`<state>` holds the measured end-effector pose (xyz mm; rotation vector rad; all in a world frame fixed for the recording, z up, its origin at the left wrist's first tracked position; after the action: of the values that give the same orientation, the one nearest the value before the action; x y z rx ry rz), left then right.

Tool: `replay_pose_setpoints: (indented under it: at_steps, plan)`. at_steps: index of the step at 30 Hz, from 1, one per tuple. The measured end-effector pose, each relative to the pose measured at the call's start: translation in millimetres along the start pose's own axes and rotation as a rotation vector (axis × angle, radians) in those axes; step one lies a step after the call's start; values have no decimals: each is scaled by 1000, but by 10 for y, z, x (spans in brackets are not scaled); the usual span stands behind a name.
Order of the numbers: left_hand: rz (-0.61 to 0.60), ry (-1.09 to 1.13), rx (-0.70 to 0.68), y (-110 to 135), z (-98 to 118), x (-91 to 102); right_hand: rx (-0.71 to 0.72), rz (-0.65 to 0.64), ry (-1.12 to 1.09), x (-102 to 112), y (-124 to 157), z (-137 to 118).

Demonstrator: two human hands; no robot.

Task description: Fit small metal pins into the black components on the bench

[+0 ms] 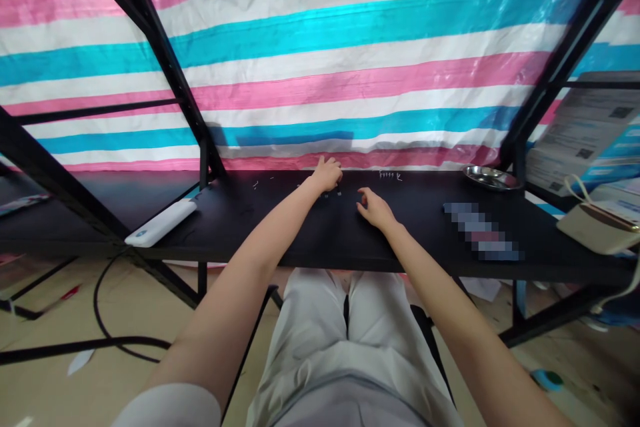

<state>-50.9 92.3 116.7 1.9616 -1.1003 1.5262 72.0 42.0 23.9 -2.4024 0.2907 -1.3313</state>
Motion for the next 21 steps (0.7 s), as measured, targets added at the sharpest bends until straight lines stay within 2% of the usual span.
replay_pose_setpoints:
  at_steps: [8,21]
  plan:
    - [-84,-35,9,-16,-3,-71,-21,-36,7,-3,-1,-23]
    - [-120,-78,6,-23,-5,-154,-2,-26,-12,-23,-8,0]
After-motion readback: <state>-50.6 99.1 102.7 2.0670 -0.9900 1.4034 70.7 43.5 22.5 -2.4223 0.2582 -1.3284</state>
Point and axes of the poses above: each hand's wrist, its own y-axis away from the middle knuckle, its own x-axis out of the back of the hand, z = x × y, the point moved 6 cm from there along -y, towards the middle knuckle, and after that the axes turned 9 degrees about -x, right-handed, at the moved point
